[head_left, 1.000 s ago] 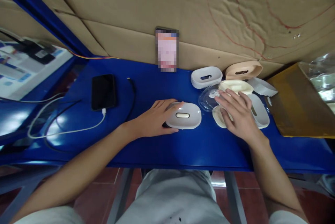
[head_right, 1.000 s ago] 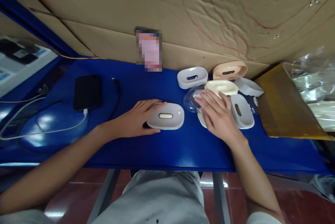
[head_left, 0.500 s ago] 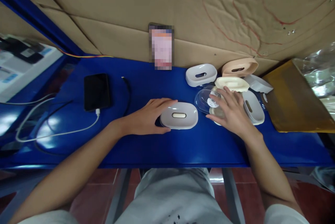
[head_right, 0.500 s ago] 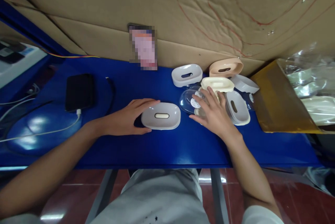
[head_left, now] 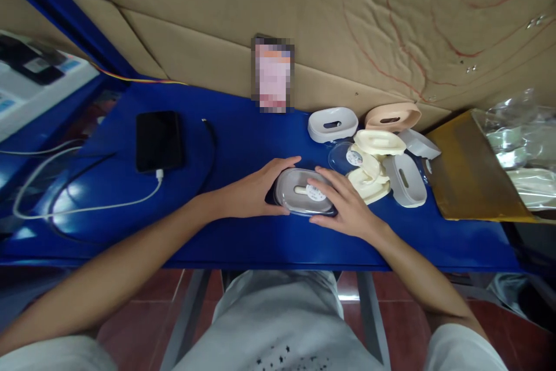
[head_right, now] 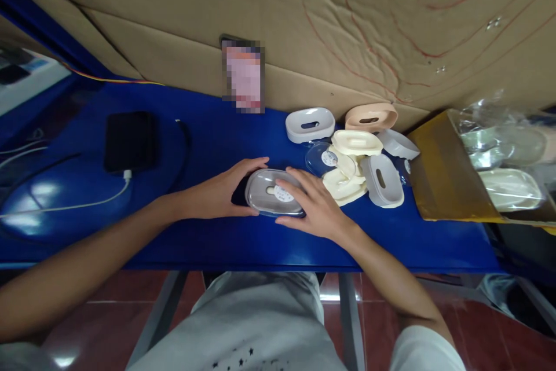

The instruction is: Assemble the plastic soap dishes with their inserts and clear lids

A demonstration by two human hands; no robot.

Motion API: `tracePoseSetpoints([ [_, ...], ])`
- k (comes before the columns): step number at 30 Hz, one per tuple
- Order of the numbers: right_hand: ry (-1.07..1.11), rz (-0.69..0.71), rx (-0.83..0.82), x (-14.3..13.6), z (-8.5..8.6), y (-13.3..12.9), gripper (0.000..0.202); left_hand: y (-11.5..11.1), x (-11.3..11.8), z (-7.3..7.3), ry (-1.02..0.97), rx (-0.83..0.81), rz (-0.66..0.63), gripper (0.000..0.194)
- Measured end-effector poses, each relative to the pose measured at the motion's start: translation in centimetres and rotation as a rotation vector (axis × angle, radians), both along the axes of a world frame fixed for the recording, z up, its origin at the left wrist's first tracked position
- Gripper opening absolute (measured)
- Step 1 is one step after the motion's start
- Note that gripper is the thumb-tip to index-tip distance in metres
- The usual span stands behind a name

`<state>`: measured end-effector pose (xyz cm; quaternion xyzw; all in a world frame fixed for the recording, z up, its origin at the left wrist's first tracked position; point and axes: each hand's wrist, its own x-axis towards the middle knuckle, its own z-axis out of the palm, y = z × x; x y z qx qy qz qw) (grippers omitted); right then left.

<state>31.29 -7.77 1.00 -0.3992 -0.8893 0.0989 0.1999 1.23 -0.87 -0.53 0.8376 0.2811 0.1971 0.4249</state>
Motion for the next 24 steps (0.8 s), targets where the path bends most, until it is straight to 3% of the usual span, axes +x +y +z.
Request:
tracePoseSetpoints([
  [9,-0.02,0.0,0.008,-0.6,-0.4,0.0,0.079,-0.3,0.1,0.1,0.031,-0.008,-0.043,0.113],
  [17,-0.116,0.007,0.015,-0.7,0.2,-0.3,0.076,-0.3,0.1,0.5,0.063,0.014,-0.06,0.102],
  [24,-0.123,-0.057,-0.004,-1.2,0.2,-0.4,0.076,-0.1,0.1,0.6,0.058,0.016,-0.08,0.1],
])
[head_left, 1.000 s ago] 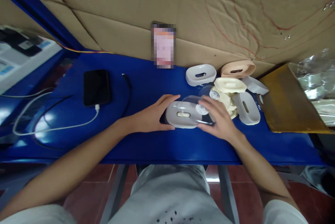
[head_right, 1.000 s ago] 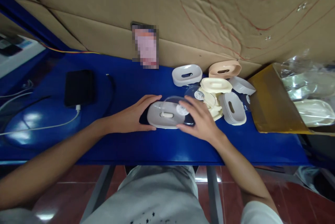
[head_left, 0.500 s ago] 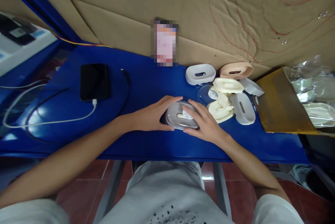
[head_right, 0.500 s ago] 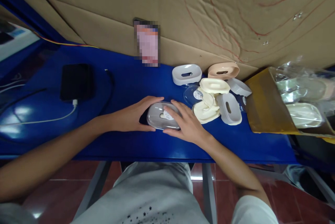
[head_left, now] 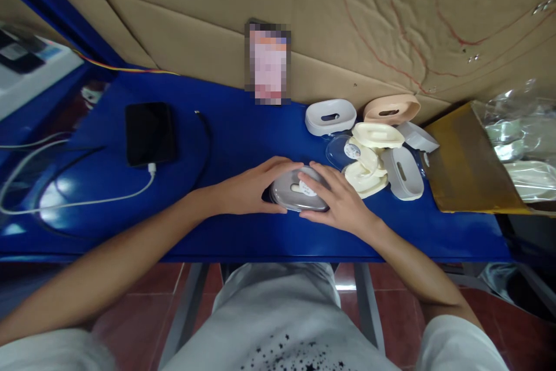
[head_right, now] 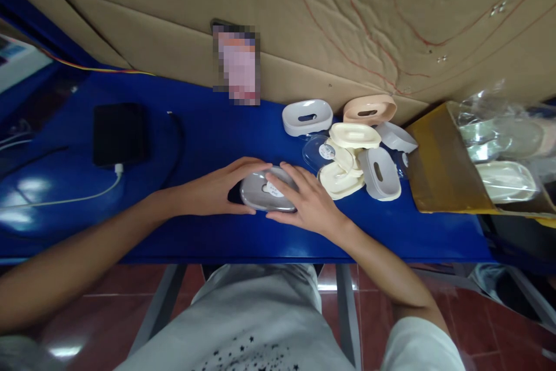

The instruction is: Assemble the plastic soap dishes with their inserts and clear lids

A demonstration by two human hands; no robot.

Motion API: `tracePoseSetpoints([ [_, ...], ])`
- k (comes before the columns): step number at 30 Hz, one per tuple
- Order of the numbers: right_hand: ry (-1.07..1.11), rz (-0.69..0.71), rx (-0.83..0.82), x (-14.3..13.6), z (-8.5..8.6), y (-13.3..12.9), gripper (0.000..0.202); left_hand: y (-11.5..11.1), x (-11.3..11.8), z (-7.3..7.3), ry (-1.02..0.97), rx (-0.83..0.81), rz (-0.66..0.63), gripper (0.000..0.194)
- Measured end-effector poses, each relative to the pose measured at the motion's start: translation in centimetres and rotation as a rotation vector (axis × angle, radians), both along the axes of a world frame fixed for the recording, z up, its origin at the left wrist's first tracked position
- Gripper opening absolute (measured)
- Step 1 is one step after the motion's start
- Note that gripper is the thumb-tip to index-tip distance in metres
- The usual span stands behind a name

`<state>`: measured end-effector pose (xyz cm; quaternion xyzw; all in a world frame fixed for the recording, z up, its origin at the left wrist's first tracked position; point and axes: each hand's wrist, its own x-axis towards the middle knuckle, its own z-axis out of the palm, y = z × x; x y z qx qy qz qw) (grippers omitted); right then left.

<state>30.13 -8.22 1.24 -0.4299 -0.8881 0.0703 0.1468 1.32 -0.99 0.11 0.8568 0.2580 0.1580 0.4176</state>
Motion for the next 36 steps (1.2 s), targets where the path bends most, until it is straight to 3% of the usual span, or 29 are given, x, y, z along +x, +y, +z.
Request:
tracePoseSetpoints([
  [16,0.017,0.047,0.02,-0.1,-0.8,-0.7,0.076,0.1,0.3,0.3,-0.002,0.001,-0.044,0.098],
  [22,0.089,0.035,-0.016,0.9,-0.7,-3.0,0.071,-0.5,0.6,-0.1,0.063,0.041,-0.096,0.1],
  [26,0.074,-0.019,-0.026,4.0,0.1,-7.2,0.068,-0.7,0.6,0.2,0.136,0.055,-0.073,0.096],
  [30,-0.026,-0.255,0.011,9.8,0.8,-12.4,0.069,-0.5,0.5,0.4,0.136,0.082,-0.027,0.079],
  [33,-0.12,-0.448,0.105,14.0,1.0,-15.6,0.07,-0.5,1.2,0.3,0.125,0.225,-0.012,0.065],
  [36,-0.157,-0.594,0.23,15.8,1.1,-17.5,0.071,-0.2,3.0,0.3,0.156,0.426,-0.041,0.053],
])
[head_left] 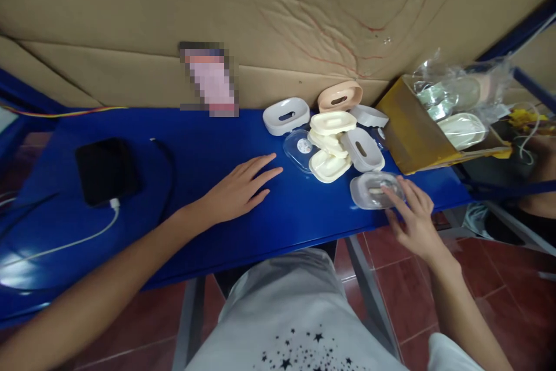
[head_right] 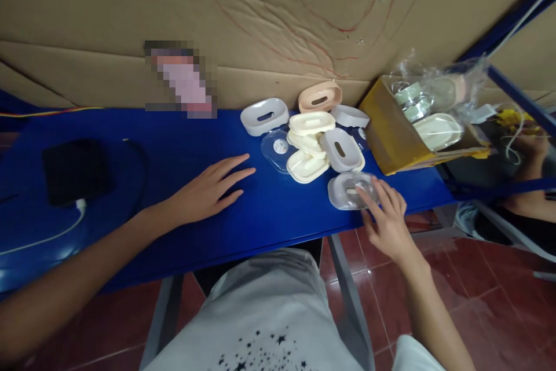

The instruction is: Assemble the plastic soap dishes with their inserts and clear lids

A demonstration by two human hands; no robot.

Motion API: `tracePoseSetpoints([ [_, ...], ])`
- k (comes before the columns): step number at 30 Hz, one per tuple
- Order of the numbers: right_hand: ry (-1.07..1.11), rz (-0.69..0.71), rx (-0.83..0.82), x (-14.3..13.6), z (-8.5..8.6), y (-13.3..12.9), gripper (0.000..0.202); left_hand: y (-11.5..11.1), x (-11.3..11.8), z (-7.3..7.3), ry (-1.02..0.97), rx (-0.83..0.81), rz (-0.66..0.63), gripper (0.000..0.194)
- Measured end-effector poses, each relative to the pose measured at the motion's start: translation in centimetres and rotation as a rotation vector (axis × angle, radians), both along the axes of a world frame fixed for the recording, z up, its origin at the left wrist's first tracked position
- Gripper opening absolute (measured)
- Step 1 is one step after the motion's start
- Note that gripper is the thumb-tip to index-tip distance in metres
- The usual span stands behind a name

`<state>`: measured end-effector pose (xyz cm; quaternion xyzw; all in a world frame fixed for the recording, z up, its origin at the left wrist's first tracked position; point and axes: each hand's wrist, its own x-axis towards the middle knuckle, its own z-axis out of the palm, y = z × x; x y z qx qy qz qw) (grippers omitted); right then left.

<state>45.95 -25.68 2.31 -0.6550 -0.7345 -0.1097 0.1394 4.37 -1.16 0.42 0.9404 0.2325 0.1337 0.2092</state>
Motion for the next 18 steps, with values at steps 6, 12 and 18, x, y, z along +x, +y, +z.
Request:
tracePoseSetpoints([
  [6,0.006,-0.08,0.117,-3.6,0.0,4.2,0.062,1.8,6.8,1.0,0.094,0.207,-0.055,0.066],
  [12,-0.042,-0.221,0.113,-4.2,-0.7,11.9,0.041,-0.1,6.2,1.8,0.101,0.264,0.009,0.052],
  [18,0.056,-0.007,0.189,-6.1,-0.9,8.9,0.038,-5.3,-3.0,0.7,0.153,0.229,0.273,0.046],
])
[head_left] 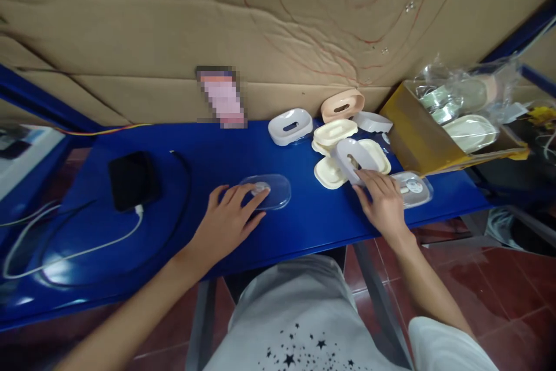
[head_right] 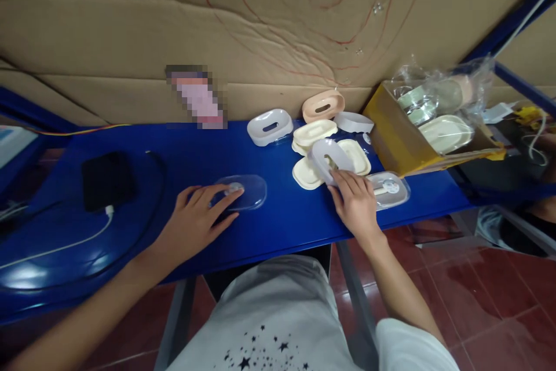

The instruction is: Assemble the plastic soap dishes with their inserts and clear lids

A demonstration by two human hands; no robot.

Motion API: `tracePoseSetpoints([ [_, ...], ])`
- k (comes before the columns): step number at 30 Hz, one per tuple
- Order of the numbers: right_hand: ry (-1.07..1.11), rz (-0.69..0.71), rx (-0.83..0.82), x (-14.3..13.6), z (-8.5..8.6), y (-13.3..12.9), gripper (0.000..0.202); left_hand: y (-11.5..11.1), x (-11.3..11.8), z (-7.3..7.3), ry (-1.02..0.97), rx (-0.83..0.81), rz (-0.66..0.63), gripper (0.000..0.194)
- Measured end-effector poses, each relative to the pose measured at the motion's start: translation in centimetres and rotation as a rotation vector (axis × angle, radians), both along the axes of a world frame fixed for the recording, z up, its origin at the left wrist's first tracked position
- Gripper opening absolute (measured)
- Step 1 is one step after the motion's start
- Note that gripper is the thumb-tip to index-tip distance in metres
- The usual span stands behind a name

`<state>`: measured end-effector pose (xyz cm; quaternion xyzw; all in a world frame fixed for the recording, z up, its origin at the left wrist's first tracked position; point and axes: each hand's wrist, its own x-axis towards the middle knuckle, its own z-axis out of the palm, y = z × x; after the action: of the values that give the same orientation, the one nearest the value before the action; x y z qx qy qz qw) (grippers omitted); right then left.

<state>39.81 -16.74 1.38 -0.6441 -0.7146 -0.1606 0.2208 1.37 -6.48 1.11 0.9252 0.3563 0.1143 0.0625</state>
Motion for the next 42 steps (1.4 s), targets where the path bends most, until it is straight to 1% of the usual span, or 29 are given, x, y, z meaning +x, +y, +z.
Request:
tracePoseSetpoints([
  [2,0.04,0.186,-0.051,-1.6,-0.1,-1.7,0.042,-0.4,-1.6,-0.5,-0.04,-0.01,0.115,0.048],
  [3,0.065,0.283,-0.09,-2.5,-0.2,-2.4,0.044,-0.3,-1.9,-0.6,-0.074,-0.005,0.154,0.05],
  [5,0.115,0.432,-0.174,-3.9,-0.5,-3.0,0.048,-0.1,-1.5,-0.5,-0.151,0.026,0.182,0.053],
  [6,0.133,0.468,-0.209,-4.3,-0.7,-2.9,0.049,-0.1,-0.9,-0.3,-0.186,0.044,0.164,0.055],
  [8,0.161,0.457,-0.258,-4.5,-1.2,-2.2,0.053,-0.6,0.6,0.2,-0.219,0.065,0.056,0.056],
  [10,0.18,0.357,-0.284,-3.9,-1.5,-1.2,0.058,-1.9,2.1,0.5,-0.195,0.052,-0.102,0.06],
  [11,0.183,0.294,-0.29,-3.5,-1.7,-0.8,0.06,-2.8,2.6,0.5,-0.18,0.045,-0.155,0.062],
  [12,0.18,0.239,-0.297,-3.2,-1.8,-0.6,0.061,-3.6,2.9,0.4,-0.168,0.04,-0.178,0.061],
  [14,0.17,0.184,-0.308,-2.9,-1.9,-0.6,0.06,-5.1,2.9,-0.1,-0.189,0.029,-0.168,0.046],
  [15,0.178,0.194,-0.317,-3.0,-1.9,-0.9,0.06,-5.7,2.6,-0.4,-0.23,0.013,-0.148,0.04],
  [17,0.238,0.288,-0.345,-3.9,-1.9,-1.9,0.061,-6.5,1.7,-0.7,-0.361,-0.046,-0.069,0.032],
  [19,0.342,0.421,-0.344,-5.0,-1.9,-3.0,0.063,-6.8,1.1,-0.6,-0.49,-0.092,0.034,0.029],
  [20,0.393,0.47,-0.322,-5.4,-1.9,-3.3,0.063,-6.8,1.0,-0.4,-0.529,-0.092,0.07,0.029],
  [21,0.434,0.484,-0.284,-5.7,-1.8,-3.4,0.063,-6.7,1.2,-0.2,-0.549,-0.077,0.083,0.03],
  [22,0.462,0.463,-0.243,-5.9,-1.8,-3.4,0.063,-6.5,1.6,0.0,-0.554,-0.054,0.069,0.032],
  [24,0.472,0.372,-0.189,-5.6,-1.6,-2.9,0.065,-5.7,3.0,0.3,-0.533,-0.019,-0.026,0.036],
  [26,0.424,0.328,-0.207,-5.0,-1.3,-2.2,0.068,-4.4,4.5,0.3,-0.474,-0.027,-0.136,0.035],
  [28,0.342,0.351,-0.25,-4.4,-1.1,-1.7,0.069,-3.0,5.7,0.1,-0.394,-0.04,-0.216,0.031],
  [30,0.275,0.371,-0.276,-4.0,-1.3,-1.6,0.066,-1.9,6.2,-0.2,-0.327,-0.039,-0.245,0.03],
  [32,0.249,0.371,-0.275,-4.0,-1.6,-1.7,0.063,-1.4,6.1,-0.4,-0.288,-0.035,-0.244,0.032],
  [34,0.247,0.38,-0.268,-4.2,-2.0,-1.7,0.059,-1.5,5.6,-0.6,-0.263,-0.034,-0.224,0.034],
  [36,0.25,0.404,-0.269,-4.6,-2.1,-1.5,0.054,-1.9,4.9,-0.7,-0.238,-0.015,-0.19,0.037],
  [39,0.258,0.449,-0.293,-5.0,-1.9,-0.7,0.049,-2.7,4.2,-0.6,-0.19,0.044,-0.122,0.038],
  [42,0.257,0.488,-0.33,-5.4,-1.7,0.0,0.045,-3.6,3.7,-0.6,-0.151,0.095,-0.082,0.034],
])
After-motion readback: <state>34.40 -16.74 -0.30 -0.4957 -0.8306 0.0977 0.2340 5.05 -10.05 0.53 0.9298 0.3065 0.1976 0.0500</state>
